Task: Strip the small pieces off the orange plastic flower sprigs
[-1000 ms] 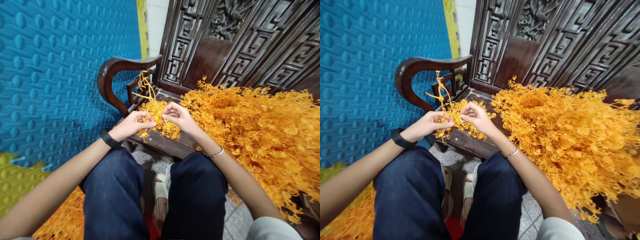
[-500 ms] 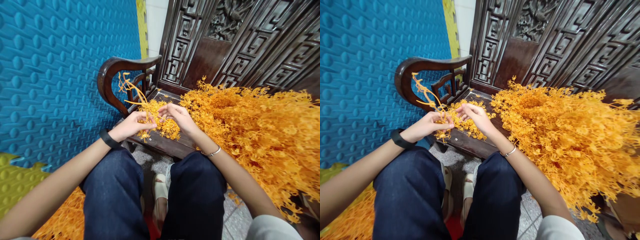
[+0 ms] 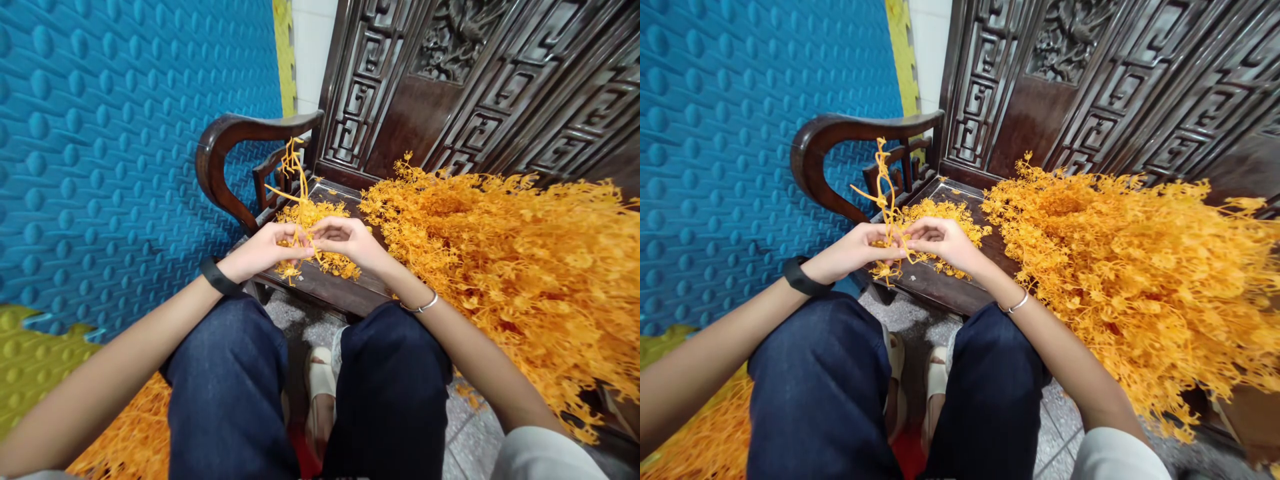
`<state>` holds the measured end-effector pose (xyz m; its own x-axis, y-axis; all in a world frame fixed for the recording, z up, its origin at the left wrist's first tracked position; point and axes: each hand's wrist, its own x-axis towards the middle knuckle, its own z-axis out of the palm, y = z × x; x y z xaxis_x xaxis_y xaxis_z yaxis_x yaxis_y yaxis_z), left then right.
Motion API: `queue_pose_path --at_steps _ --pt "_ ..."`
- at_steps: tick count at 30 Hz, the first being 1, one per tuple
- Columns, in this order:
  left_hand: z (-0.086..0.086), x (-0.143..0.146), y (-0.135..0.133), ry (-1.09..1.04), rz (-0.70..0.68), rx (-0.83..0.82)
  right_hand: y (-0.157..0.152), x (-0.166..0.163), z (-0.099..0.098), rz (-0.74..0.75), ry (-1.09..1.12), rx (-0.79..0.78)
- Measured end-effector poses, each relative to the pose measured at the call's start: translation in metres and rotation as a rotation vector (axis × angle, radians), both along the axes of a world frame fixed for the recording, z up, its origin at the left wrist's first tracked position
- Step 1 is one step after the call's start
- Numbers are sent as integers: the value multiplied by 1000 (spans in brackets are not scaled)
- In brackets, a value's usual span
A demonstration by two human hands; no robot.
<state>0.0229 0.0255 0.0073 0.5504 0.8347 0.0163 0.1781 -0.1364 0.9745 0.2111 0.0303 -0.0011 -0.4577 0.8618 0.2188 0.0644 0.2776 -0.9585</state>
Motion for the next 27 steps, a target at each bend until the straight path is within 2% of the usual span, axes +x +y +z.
queue_pose_path --at_steps 8,15,21,23,27 --pt "-3 0 3 -46 36 20 -2 0 4 -39 44 23" --pt "-3 -1 4 -138 85 -53 -1 0 5 -188 79 20" --pt "-1 0 5 -247 125 -81 2 2 2 -256 104 43" --pt "0 -1 5 -316 125 -113 3 5 1 -353 131 68" --pt "1 -1 4 -386 140 -131 5 10 1 -645 249 198"
